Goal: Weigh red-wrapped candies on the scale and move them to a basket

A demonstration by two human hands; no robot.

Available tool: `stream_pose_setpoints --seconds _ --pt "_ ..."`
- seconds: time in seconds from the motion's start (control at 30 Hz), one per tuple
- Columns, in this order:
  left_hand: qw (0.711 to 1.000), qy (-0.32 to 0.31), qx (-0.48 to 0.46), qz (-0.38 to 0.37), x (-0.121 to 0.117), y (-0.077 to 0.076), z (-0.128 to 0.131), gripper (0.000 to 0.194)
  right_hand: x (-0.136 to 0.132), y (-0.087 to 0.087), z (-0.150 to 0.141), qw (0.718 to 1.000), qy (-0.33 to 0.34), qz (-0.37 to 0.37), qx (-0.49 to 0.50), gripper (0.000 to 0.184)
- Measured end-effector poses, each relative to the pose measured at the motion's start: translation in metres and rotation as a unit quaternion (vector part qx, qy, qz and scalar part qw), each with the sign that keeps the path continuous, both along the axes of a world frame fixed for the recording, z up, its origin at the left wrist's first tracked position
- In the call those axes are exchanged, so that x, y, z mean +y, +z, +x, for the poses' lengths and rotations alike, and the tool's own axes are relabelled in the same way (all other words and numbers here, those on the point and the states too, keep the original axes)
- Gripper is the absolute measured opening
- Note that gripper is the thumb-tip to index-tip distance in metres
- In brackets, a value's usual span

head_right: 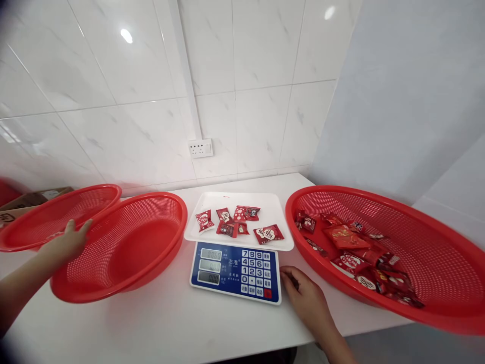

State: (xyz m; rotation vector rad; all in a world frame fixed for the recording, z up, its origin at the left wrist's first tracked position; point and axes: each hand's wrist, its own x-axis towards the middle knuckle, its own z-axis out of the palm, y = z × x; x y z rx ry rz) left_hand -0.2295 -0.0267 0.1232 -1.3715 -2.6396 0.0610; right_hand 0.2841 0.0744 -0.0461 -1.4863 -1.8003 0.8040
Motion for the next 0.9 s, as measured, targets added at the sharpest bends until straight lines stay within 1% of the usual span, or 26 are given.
stream_pose_setpoints --seconds 0.07,0.1,0.17,0.27,0.33,0.4,0.5,0.6,0.7,0.8,0.87,0.9 --pt "1.0 -0.01 -0.008 0.008 0.008 0.011 0.021 0.056 0.0 0.0 0.0 1.0 -0.003 0.006 0.002 0.03" --pt "0.999 -0.035 -0.015 0.012 0.014 0.015 0.034 0.058 0.0 0.0 -0.001 1.0 -0.004 0.006 0.003 0.03" --pt "0.992 -0.118 -0.038 0.02 0.032 0.02 0.065 0.055 0.001 0.0 -0.001 1.0 -0.002 0.003 0.007 0.031" --pt "0.969 -0.229 -0.096 0.013 0.065 0.017 0.12 0.054 0.001 0.0 0.0 1.0 0.0 -0.003 0.007 0.031" --pt "0.939 -0.313 -0.145 -0.008 0.087 0.011 0.154 0.055 0.0 0.0 0.0 1.0 -0.003 -0.001 0.002 0.03" --pt "0.921 -0.351 -0.168 -0.018 0.106 0.005 0.179 0.055 -0.002 0.0 0.001 1.0 -0.003 0.006 0.003 0.03" --pt "0.914 -0.359 -0.189 -0.018 0.128 -0.003 0.199 0.059 -0.005 0.0 0.001 1.0 0.002 0.013 0.013 0.031" --pt "0.909 -0.355 -0.219 -0.004 0.136 -0.01 0.204 0.055 -0.005 0.0 0.001 1.0 0.006 0.013 0.019 0.03" --pt "0.898 -0.35 -0.265 0.031 0.131 -0.013 0.205 0.043 -0.004 -0.001 0.002 1.0 0.008 0.01 0.025 0.03" --pt "0.883 -0.329 -0.327 0.079 0.118 -0.01 0.208 0.039 -0.004 -0.004 0.004 0.998 0.013 0.015 0.055 0.029" --pt "0.865 -0.319 -0.375 0.094 0.107 -0.005 0.213 0.039 -0.009 -0.003 0.003 0.994 -0.026 0.041 0.096 0.031" --pt "0.848 -0.315 -0.416 0.095 0.101 -0.003 0.218 0.037 -0.013 0.0 0.002 0.99 -0.058 0.061 0.117 0.033"
